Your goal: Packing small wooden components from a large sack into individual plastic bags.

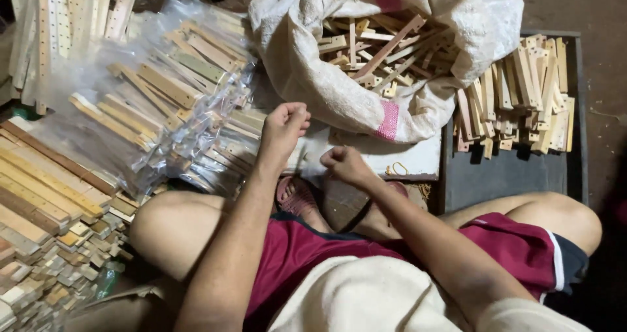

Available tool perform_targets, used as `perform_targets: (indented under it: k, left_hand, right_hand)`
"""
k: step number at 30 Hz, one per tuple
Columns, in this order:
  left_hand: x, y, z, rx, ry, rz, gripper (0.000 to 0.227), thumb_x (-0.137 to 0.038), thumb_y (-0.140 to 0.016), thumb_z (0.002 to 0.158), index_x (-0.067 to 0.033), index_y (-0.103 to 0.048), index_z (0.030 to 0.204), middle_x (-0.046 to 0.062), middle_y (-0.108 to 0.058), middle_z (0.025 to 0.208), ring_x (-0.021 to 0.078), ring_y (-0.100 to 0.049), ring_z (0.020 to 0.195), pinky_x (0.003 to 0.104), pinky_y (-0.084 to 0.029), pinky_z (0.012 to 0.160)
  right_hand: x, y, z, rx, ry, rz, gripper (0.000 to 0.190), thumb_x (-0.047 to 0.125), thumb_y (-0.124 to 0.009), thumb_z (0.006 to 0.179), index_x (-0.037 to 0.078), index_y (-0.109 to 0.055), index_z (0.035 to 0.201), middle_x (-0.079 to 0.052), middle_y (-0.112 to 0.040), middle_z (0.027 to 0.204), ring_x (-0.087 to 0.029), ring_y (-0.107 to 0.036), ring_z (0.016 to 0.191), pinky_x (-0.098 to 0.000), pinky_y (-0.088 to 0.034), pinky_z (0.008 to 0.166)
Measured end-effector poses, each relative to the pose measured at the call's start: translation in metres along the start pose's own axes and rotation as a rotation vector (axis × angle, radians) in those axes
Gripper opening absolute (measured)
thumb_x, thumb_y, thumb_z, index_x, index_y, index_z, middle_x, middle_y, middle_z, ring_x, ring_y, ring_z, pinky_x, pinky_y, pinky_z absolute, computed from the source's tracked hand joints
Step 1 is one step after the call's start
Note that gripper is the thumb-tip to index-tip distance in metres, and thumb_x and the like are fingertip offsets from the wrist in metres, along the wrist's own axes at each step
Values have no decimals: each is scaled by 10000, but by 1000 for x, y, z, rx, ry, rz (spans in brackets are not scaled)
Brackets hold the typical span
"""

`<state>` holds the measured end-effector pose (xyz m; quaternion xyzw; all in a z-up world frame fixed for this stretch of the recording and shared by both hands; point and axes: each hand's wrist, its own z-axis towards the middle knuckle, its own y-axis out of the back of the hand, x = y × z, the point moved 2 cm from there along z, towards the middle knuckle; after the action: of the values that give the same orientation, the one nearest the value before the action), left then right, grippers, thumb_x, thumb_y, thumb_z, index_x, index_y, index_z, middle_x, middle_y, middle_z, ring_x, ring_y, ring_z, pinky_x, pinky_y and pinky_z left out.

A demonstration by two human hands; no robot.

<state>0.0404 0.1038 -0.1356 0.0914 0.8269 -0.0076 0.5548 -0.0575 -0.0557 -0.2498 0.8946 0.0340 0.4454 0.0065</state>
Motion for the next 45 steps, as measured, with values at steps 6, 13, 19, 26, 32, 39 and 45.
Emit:
perform_targets:
  k: [6, 13, 19, 26, 32, 39, 45]
  left_hand:
    - [-24, -40, -29, 275, -20, 184, 606, -550, -759, 881, -77, -664, 1248, 150, -762, 1020, 198, -742, 897, 341, -618, 767]
    - [-74, -94, -26, 287, -118, 261, 225, -387, -765, 895, -190, -803, 998, 21, -757, 709, 92, -717, 643, 230, -572, 533]
    - [-82, -97, -27, 236, -47, 109, 179, -200, -665, 965, -47, -753, 991, 86, -698, 671, 73, -608, 573, 183, -466, 492]
    - [-154, -74, -55, 577, -110, -250, 195, -226, -589, 1037, -39, -609, 1091, -10, -548, 725, 73, -622, 691, 226, -568, 668]
    - [-184, -46, -46, 458, -383, -59, 129, -138, -583, 1020, -44, -589, 1109, 52, -620, 744, 88, -568, 661, 176, -467, 580]
    - [-182, 0, -4, 113, -409, -439, 273, 70, -638, 907, -19, -531, 1142, 118, -656, 869, 222, -733, 730, 374, -677, 657]
    - [-172, 34, 8, -111, -380, -572, 308, 51, -600, 950, -58, -466, 1206, 81, -620, 931, 214, -733, 773, 441, -701, 759]
  right_hand:
    - [135, 76, -74, 7, 288, 13, 171, 139, -811, 880, 18, -691, 870, -125, -713, 613, -134, -702, 605, -241, -586, 605]
    - [163, 91, -92, -222, 436, -151, 284, 227, -811, 898, 103, -677, 681, -37, -649, 484, -104, -612, 478, -240, -506, 496]
    - [150, 99, -94, -321, 472, -31, 369, 206, -983, 706, 38, -662, 637, -92, -591, 416, -103, -531, 403, -193, -429, 447]
    - [179, 126, -97, -236, 737, -5, 1163, 791, -693, 749, 20, -319, 1535, -324, -305, 1566, -498, -330, 1424, -646, -284, 1161]
    - [185, 119, -100, 101, 510, 40, 314, 57, -933, 701, 20, -798, 982, -65, -711, 708, -131, -643, 650, -276, -553, 632]
    - [151, 140, -108, 194, 298, -48, 132, 68, -840, 825, -8, -802, 926, -91, -750, 684, -136, -646, 635, -283, -543, 659]
    - [110, 169, -95, 28, 303, 316, 150, 136, -704, 969, -14, -721, 971, -134, -737, 798, -214, -734, 788, -356, -584, 807]
